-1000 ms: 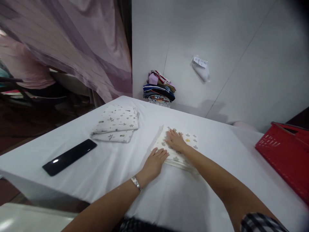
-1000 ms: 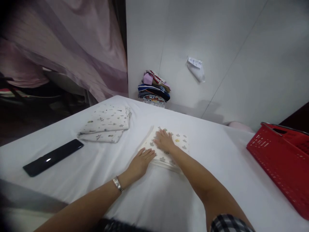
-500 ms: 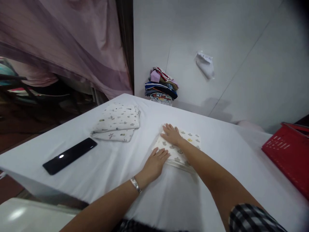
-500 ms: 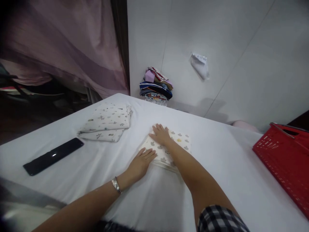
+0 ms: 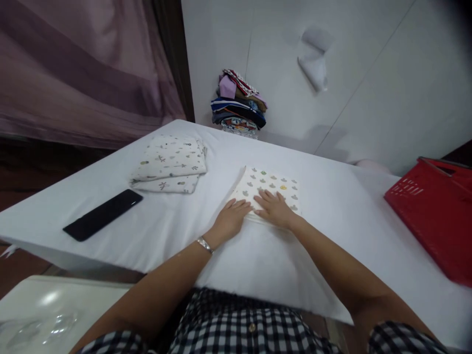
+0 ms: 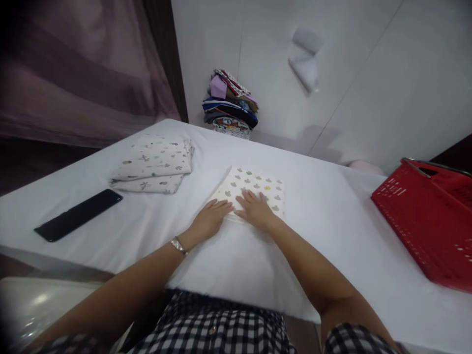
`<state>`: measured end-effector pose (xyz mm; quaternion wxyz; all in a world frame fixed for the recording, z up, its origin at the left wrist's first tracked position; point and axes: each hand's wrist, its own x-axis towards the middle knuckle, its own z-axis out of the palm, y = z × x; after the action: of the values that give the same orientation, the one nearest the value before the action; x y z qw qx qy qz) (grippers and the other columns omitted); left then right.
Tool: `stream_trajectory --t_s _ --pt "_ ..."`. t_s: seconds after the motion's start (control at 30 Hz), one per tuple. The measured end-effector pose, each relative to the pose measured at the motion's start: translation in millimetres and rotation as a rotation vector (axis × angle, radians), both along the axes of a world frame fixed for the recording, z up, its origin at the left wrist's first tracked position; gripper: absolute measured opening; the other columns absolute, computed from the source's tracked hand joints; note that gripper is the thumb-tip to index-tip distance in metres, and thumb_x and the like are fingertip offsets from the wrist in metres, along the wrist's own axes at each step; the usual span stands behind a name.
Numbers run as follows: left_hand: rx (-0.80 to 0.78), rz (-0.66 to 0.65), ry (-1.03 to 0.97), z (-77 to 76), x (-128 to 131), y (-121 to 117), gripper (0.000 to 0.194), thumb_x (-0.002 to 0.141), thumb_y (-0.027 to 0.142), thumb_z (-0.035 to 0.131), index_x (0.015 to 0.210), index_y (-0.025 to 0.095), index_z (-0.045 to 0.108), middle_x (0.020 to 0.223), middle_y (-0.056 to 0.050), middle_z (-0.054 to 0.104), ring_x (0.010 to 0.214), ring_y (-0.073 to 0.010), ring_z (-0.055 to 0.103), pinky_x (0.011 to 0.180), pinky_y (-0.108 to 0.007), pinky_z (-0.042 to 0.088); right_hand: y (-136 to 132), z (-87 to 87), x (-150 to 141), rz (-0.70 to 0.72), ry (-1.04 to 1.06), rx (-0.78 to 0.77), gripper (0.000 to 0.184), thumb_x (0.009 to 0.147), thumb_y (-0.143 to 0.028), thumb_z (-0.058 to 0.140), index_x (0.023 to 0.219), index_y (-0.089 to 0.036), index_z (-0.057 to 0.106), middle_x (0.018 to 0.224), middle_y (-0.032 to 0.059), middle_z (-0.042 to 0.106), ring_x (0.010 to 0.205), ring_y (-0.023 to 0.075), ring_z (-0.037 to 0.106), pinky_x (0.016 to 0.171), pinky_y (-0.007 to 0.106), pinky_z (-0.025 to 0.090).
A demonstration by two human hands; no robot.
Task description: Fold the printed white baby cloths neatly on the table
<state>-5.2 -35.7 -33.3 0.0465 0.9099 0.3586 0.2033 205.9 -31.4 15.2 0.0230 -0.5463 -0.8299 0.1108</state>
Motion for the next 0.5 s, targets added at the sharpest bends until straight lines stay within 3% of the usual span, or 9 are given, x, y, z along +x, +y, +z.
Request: stream_trajectory --t_s 0.1,0.23,0.5 --pt "-0.016 -0.001 -0.032 2.0 -2 3 0.042 0.089 0.011 0.036 0.125 0.023 0.055 0.133 -0.002 0.057 0.128 -0.0159 0.045 0.111 -0.040 0.029 -14 -12.0 10 -0.048 -0.034 -0.058 0.064 0.094 -0.061 0.018 0.149 -0.028 0.023 0.157 0.0038 0.011 0.144 0.0244 0.007 0.113 0.052 0.005" --pt "-0.016 0.042 -0.069 5.6 -6 3 0.039 0.090 0.015 0.037 0.123 0.025 0.057 0.131 -0.002 0.058 0.129 -0.0170 0.044 0.111 -0.043 0.029 -12 -7.7 12 -0.063 0.021 -0.100 0.063 0.094 -0.060 0.018 0.148 -0.029 0.025 0.157 0.0038 0.013 0.144 0.0247 0.008 0.113 0.052 0.007" --pt "-0.027 0.032 -0.081 6.4 -8 0 0.037 0.092 0.018 0.035 0.123 0.025 0.056 0.133 -0.001 0.057 0.130 -0.0166 0.043 0.112 -0.046 0.024 -36 -9.9 37 -0.126 -0.024 0.062 0.054 0.098 -0.048 0.019 0.143 -0.025 0.037 0.154 0.0039 0.024 0.143 0.0230 0.016 0.113 0.051 0.011"
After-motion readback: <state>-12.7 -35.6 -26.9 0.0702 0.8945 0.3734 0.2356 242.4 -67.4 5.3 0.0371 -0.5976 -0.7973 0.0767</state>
